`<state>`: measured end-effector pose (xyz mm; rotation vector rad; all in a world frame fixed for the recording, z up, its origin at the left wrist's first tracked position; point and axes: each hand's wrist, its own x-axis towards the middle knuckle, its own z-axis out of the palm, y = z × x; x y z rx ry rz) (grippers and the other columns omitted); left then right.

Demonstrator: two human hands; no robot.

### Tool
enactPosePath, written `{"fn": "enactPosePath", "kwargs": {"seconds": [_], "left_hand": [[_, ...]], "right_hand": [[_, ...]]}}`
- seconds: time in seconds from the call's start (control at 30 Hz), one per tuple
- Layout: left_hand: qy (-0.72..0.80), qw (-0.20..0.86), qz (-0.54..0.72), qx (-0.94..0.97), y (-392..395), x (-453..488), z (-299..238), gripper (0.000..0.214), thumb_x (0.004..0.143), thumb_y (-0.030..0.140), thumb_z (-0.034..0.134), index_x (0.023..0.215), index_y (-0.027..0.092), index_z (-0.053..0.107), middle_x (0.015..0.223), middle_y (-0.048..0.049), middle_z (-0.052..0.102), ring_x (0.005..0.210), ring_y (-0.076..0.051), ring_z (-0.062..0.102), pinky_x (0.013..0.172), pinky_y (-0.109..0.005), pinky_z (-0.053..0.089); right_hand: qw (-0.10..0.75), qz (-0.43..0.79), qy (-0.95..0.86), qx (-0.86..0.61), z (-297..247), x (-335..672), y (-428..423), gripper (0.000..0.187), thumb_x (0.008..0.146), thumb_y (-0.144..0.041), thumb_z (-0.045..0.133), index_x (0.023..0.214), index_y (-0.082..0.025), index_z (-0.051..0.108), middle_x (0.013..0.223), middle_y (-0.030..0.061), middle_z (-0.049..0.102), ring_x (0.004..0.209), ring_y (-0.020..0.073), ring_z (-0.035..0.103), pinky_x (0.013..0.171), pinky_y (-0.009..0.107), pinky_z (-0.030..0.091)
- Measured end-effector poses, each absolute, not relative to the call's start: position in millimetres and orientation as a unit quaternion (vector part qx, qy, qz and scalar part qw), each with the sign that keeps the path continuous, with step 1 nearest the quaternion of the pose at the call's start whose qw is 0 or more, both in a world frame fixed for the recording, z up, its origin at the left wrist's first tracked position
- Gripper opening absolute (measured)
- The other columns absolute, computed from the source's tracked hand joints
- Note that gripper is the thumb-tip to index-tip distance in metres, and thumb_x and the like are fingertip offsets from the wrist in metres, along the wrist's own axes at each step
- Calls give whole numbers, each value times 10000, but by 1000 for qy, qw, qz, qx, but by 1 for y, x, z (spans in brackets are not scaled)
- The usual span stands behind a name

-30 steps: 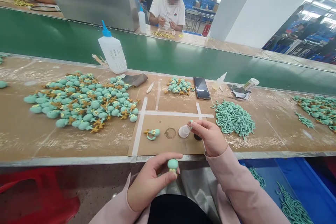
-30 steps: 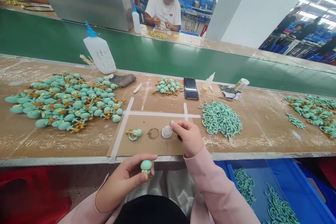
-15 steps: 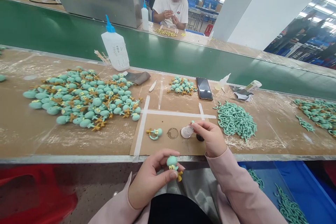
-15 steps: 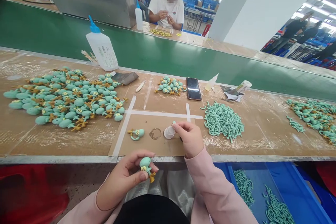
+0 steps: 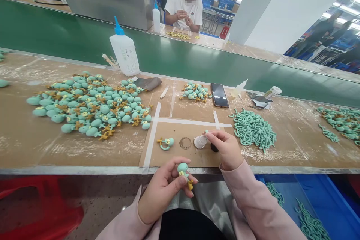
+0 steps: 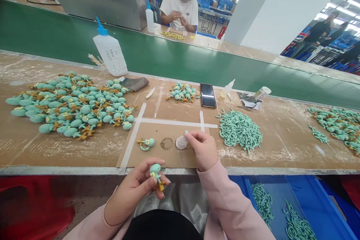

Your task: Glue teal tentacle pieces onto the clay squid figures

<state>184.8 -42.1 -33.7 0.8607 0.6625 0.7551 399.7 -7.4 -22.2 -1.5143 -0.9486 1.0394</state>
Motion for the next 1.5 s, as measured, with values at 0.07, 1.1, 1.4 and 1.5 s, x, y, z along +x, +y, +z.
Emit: {"fn": "enactPosePath", "kwargs": {"seconds": [0.07, 1.1, 1.4, 1.5], "left_hand": [[310, 789, 349, 399, -43, 185, -33, 354, 838, 386, 696, 1105, 192, 570, 827, -63, 755, 597, -155, 699, 639, -275, 545], [325, 779, 370, 387, -41, 186, -29, 372, 827, 366, 709, 1107, 191, 537, 826, -52, 734, 624, -138, 673, 637, -252, 517], [300, 763, 418, 391, -43, 191, -20, 357, 841, 263, 705, 1162, 250, 551, 833, -16, 730, 642, -141, 707, 572, -201, 525], [309, 753, 433, 387, -45, 195, -19, 366, 824, 218, 722, 1159, 260, 581, 838, 2, 715, 622, -133, 707, 585, -206, 552]], "right_hand": [[507, 434, -396, -631, -18, 401, -10, 388, 673, -558, 770, 741, -179, 726, 831, 85, 728, 861, 244, 643, 753, 340, 481], [434, 418, -507, -616, 1, 411, -22, 404, 796, -555, 643, 665, -181, 570, 1064, 121, 681, 1069, 286, 586, 916, 381, 410], [577, 578, -353, -456, 6, 366, -65, 210, 832, -398, 700, 763, -201, 676, 1078, 62, 630, 961, 199, 584, 870, 329, 477], [579, 653, -282, -399, 15, 347, -72, 221, 803, -397, 719, 749, -185, 690, 1033, 73, 624, 804, 186, 593, 652, 300, 521]]}}
